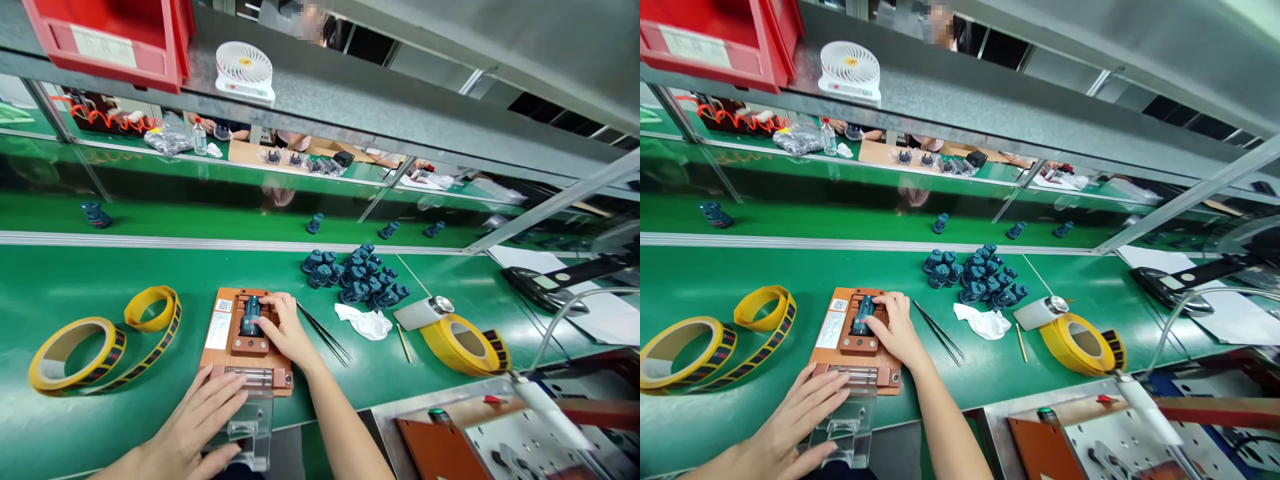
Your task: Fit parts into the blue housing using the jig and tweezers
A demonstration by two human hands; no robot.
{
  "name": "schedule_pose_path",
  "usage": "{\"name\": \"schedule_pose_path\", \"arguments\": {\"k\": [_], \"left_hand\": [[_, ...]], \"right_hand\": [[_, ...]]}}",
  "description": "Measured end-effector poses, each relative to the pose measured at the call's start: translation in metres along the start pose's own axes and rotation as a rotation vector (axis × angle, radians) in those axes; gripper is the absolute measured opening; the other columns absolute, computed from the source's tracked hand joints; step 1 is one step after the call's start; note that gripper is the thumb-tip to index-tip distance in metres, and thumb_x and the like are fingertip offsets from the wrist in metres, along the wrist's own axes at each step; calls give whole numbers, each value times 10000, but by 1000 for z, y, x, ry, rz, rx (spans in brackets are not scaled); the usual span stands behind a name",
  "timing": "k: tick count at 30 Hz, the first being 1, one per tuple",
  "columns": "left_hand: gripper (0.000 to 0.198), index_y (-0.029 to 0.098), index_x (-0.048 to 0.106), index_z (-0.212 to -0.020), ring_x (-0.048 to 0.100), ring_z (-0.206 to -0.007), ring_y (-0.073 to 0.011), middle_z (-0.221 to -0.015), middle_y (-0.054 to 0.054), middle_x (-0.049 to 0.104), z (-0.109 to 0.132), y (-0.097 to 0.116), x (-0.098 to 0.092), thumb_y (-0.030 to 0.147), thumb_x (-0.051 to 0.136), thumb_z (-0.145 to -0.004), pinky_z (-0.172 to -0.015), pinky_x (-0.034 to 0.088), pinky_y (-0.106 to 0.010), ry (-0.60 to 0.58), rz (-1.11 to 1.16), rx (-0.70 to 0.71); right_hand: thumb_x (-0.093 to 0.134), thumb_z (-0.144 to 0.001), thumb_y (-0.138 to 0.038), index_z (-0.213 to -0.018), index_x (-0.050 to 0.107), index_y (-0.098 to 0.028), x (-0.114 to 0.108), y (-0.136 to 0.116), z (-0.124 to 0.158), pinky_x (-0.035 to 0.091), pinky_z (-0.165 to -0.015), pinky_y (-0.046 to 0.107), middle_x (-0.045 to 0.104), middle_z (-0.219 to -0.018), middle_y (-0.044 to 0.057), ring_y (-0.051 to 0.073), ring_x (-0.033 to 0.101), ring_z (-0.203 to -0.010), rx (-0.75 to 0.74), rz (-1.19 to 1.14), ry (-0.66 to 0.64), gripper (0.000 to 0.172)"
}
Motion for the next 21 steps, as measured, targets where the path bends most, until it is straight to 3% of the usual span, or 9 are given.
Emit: {"name": "schedule_pose_path", "arguments": {"k": [3, 5, 8, 11, 13, 15, 18, 21], "left_hand": [[574, 201, 440, -1484, 481, -1390, -286, -1438, -138, 581, -8, -10, -9, 130, 540, -923, -1203, 316, -524, 144, 53, 1], [566, 256, 475, -1461, 532, -1340, -288, -1399, -119, 614, -27, -27, -18, 108, 553, -920, -1162, 373, -556, 284, 97, -53], [381, 272, 627, -1310, 551, -1306, -285, -1362, -100, 632, -75, -65, -35, 208, 597, -935, -1132, 405, -550, 442, 299, -324], [381, 225, 694, -1219, 634, -1188, -296, -1266, -120, 681, -125, -91, -43, 415, 672, -890, -1013, 521, -472, 368, 754, -636], [478, 182, 695, -1220, 701, -1038, -274, -1140, -128, 732, -149, -90, -47, 456, 738, -831, -899, 577, -397, 210, 1033, -680], [500, 161, 699, -1198, 717, -942, -244, -1052, -115, 754, -163, -83, -54, 441, 788, -794, -833, 587, -341, 135, 1204, -654], [474, 178, 697, -1174, 705, -950, -216, -1090, -95, 746, -166, -75, -62, 413, 818, -780, -832, 570, -289, 226, 1346, -656], [460, 180, 701, -1164, 691, -1020, -222, -1133, -100, 736, -162, -71, -64, 386, 833, -775, -860, 554, -267, 313, 1383, -652]], "right_hand": [[834, -800, -448, -996, 598, -175, 4, -11, -4, 486, -872, 435, 554, -1036, 82, 291, 504, -1005, 59, 209, -12, 410], [894, -713, -496, -888, 583, -175, 8, -17, -5, 499, -802, 435, 577, -955, 75, 292, 525, -924, 75, 313, -31, 479], [928, -681, -439, -859, 577, -179, 4, -28, -6, 506, -779, 429, 596, -910, 67, 285, 543, -886, 47, 339, 42, 472], [951, -660, -352, -975, 584, -167, -13, -50, -3, 502, -812, 436, 611, -990, 87, 299, 543, -946, -52, 293, 159, 517], [931, -696, -337, -1057, 578, -174, -27, -69, 2, 492, -845, 437, 612, -1054, 99, 303, 538, -990, -128, 244, 208, 530], [868, -779, -387, -1126, 578, -193, -40, -84, 7, 475, -906, 442, 600, -1130, 109, 309, 528, -1063, -155, 163, 264, 492], [709, -895, -514, -1223, 561, -225, -48, -90, 8, 476, -928, 421, 592, -1195, 105, 290, 556, -1092, -68, -85, 306, 462], [548, -956, -602, -1069, 569, -231, -33, -81, 1, 491, -629, 325, 643, -845, 27, 206, 609, -692, 113, -390, 168, 388]]}}
Point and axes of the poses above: each hand's wrist, its own z-axis away from the middle knuckle, its own x-axis out of the palm, y = z × x, the point moved 4 cm from there along -z, towards the middle knuckle
